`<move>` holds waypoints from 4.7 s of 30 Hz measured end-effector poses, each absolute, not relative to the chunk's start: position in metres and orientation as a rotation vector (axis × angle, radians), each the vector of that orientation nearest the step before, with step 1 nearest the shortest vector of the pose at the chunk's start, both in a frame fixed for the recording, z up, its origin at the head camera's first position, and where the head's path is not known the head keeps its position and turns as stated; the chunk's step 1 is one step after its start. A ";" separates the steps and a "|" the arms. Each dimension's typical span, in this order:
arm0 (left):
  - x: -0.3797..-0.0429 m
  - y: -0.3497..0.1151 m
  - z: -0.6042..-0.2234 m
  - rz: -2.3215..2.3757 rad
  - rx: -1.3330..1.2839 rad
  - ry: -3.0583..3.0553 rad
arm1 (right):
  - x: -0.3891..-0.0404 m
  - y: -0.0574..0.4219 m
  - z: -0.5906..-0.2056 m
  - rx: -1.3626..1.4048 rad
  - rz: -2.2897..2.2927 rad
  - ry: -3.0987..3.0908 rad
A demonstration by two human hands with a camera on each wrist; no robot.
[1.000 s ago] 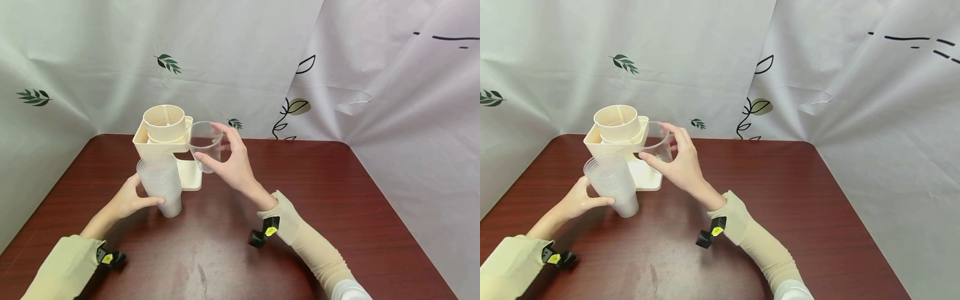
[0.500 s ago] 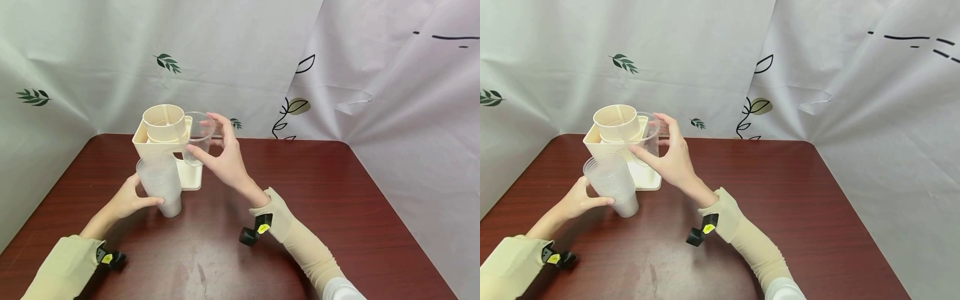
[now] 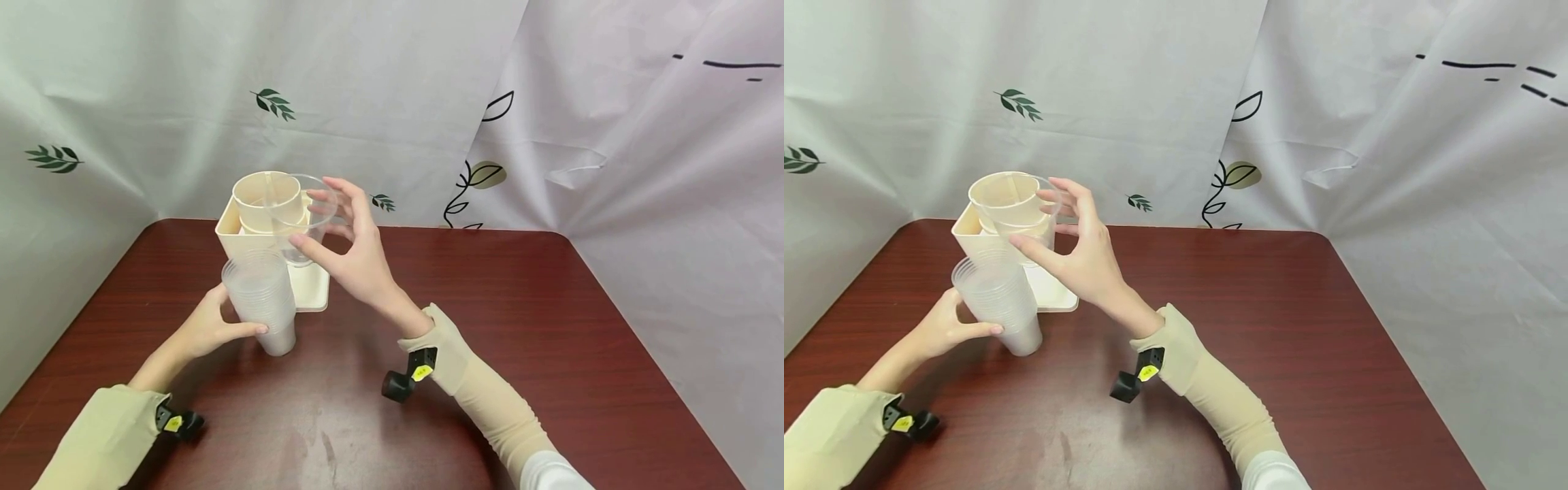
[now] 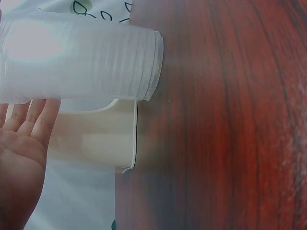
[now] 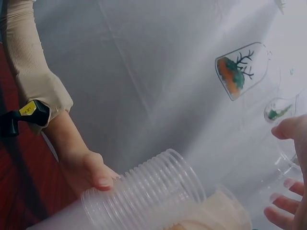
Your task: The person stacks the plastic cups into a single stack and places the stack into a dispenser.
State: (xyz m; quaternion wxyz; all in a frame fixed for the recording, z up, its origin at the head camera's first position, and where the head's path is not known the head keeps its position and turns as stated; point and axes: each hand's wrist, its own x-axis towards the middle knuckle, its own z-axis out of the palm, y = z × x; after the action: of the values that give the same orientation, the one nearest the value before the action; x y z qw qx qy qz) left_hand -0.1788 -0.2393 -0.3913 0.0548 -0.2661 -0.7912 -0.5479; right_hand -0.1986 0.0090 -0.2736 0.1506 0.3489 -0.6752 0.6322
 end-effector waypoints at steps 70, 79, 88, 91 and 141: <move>-0.178 -0.240 -0.391 -1.658 -0.801 -2.411 | -0.196 -0.023 -0.313 1.131 1.682 -2.396; -0.178 -0.239 -0.391 -1.679 -0.808 -2.395 | -0.195 -0.021 -0.318 1.133 1.669 -2.408; -0.178 -0.239 -0.392 -1.671 -0.812 -2.397 | -0.195 -0.019 -0.329 1.162 1.699 -2.428; -0.177 -0.240 -0.392 -1.658 -0.801 -2.412 | -0.197 -0.019 -0.334 1.194 1.707 -2.431; -0.153 -0.212 -0.339 -1.569 -0.793 -2.019 | -0.190 0.003 -0.320 1.230 1.662 -2.234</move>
State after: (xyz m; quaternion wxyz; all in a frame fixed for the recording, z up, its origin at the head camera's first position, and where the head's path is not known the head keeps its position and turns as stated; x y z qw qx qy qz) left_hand -0.1533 -0.2120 -0.3386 0.2301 -0.2882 -0.7339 -0.5704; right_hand -0.1904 0.0030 -0.3200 0.0488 0.4035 -0.7332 0.5452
